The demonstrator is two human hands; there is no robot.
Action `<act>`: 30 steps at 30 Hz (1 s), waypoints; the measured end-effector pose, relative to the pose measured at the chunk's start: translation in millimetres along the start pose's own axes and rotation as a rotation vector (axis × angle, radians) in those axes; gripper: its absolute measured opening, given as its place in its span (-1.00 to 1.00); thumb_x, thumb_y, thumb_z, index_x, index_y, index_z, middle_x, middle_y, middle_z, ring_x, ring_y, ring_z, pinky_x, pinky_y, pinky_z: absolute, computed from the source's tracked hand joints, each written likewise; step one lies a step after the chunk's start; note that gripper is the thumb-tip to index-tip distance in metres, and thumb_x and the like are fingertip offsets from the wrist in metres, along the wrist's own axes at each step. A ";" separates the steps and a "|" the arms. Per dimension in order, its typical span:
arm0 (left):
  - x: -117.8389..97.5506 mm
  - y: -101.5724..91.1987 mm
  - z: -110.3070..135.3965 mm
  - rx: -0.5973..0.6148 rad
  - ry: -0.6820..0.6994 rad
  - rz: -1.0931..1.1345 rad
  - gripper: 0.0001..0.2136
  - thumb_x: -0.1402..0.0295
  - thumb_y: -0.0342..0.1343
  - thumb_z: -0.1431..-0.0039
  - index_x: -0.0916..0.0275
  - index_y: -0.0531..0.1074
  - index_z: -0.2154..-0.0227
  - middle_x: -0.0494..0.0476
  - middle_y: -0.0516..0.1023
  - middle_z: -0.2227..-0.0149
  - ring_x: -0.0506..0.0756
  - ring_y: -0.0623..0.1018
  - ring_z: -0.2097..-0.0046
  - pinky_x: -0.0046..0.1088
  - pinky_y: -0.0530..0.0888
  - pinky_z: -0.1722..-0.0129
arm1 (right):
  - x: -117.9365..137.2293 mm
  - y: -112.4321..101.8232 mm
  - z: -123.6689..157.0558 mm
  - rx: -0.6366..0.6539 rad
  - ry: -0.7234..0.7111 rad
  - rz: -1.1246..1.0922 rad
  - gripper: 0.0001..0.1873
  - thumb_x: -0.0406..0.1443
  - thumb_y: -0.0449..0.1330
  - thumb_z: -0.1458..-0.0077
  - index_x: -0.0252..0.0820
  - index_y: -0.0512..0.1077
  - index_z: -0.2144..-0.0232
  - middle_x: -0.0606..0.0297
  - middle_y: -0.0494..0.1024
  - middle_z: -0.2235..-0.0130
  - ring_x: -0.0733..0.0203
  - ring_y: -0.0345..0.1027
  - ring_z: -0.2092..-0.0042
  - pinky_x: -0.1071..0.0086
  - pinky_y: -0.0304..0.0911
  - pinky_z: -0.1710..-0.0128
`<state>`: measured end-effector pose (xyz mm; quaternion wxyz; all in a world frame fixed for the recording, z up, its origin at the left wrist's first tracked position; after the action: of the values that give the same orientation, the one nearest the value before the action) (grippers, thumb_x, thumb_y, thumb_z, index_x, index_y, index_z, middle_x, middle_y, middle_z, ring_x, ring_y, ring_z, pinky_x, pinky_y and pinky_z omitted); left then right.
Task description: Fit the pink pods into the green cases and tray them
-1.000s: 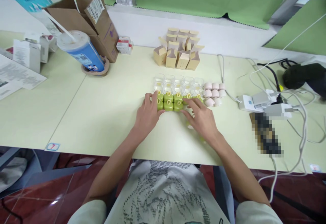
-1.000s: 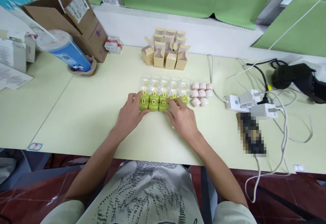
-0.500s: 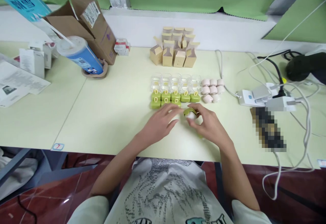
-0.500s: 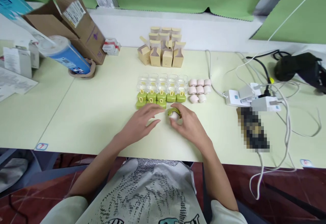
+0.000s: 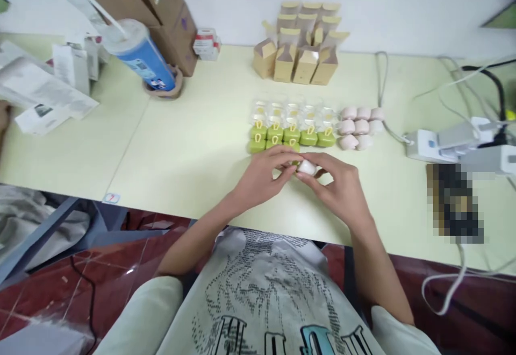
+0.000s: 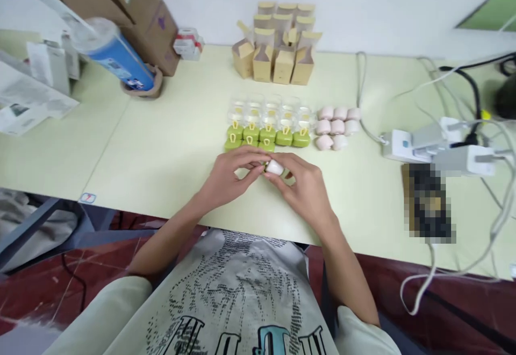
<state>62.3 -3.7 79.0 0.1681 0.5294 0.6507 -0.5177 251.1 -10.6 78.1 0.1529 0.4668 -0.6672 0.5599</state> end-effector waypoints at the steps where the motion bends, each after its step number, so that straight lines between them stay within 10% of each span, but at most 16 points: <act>1: -1.0 0.7 -0.1 -0.018 -0.007 0.015 -0.78 0.56 0.25 -0.44 0.22 0.71 -0.01 0.16 0.80 -0.04 0.02 0.79 0.08 -0.50 0.74 0.11 | 2.6 0.5 0.5 0.007 -0.014 0.029 -0.69 -0.12 0.38 -0.49 -0.10 0.69 -0.16 0.11 0.81 -0.12 -0.06 0.75 -0.03 0.11 0.70 0.04; 12: -2.1 0.9 3.2 -0.213 -0.067 -0.114 -0.86 0.55 0.21 -0.14 0.20 0.56 0.28 -0.01 0.72 0.29 -0.03 0.66 0.39 -0.55 0.65 0.35 | 17.5 12.5 5.8 -0.061 -0.150 0.068 -0.65 -0.40 0.31 -0.48 -0.01 0.64 -0.21 0.21 0.80 -0.20 0.00 0.77 -0.16 0.15 0.74 -0.14; 20: 3.4 2.2 -3.9 0.197 -0.184 0.279 -0.52 0.26 0.41 -0.38 0.13 0.50 -0.29 0.18 0.77 -0.16 0.07 0.76 0.04 -0.38 0.74 0.02 | 4.9 1.7 6.4 -0.238 0.020 -0.055 -0.66 -0.10 0.36 -0.51 -0.05 0.60 -0.21 0.13 0.77 -0.12 0.03 0.79 0.03 0.24 0.78 0.17; 24: 8.1 9.7 0.7 0.182 -0.160 0.204 -0.47 0.27 0.43 -0.38 0.14 0.48 -0.34 0.18 0.76 -0.17 0.08 0.75 0.08 -0.29 0.75 -0.02 | 8.9 8.3 7.2 -0.309 -0.015 0.041 -0.68 -0.13 0.34 -0.52 -0.08 0.60 -0.20 0.10 0.78 -0.11 0.01 0.77 0.00 0.21 0.77 0.14; 30: 1.7 5.2 3.0 0.058 0.039 -0.096 -0.68 0.44 0.26 -0.40 0.20 0.57 -0.17 0.19 0.78 -0.09 0.09 0.74 0.13 -0.25 0.72 0.01 | -34.3 -72.5 18.2 -0.599 0.234 0.254 -0.57 0.03 0.34 -0.47 -0.03 0.64 -0.20 0.04 0.76 -0.15 -0.11 0.74 0.05 -0.01 0.73 0.09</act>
<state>65.2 -5.9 73.9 0.1149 0.5120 0.6633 -0.5335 332.3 -6.8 91.0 0.2876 0.2469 -0.8328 0.4035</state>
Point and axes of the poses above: each hand's wrist, its own z-axis away from the middle knuckle, its own y-axis out of the palm, x = y × z, the point moved 6 cm from there along -z, towards the middle knuckle
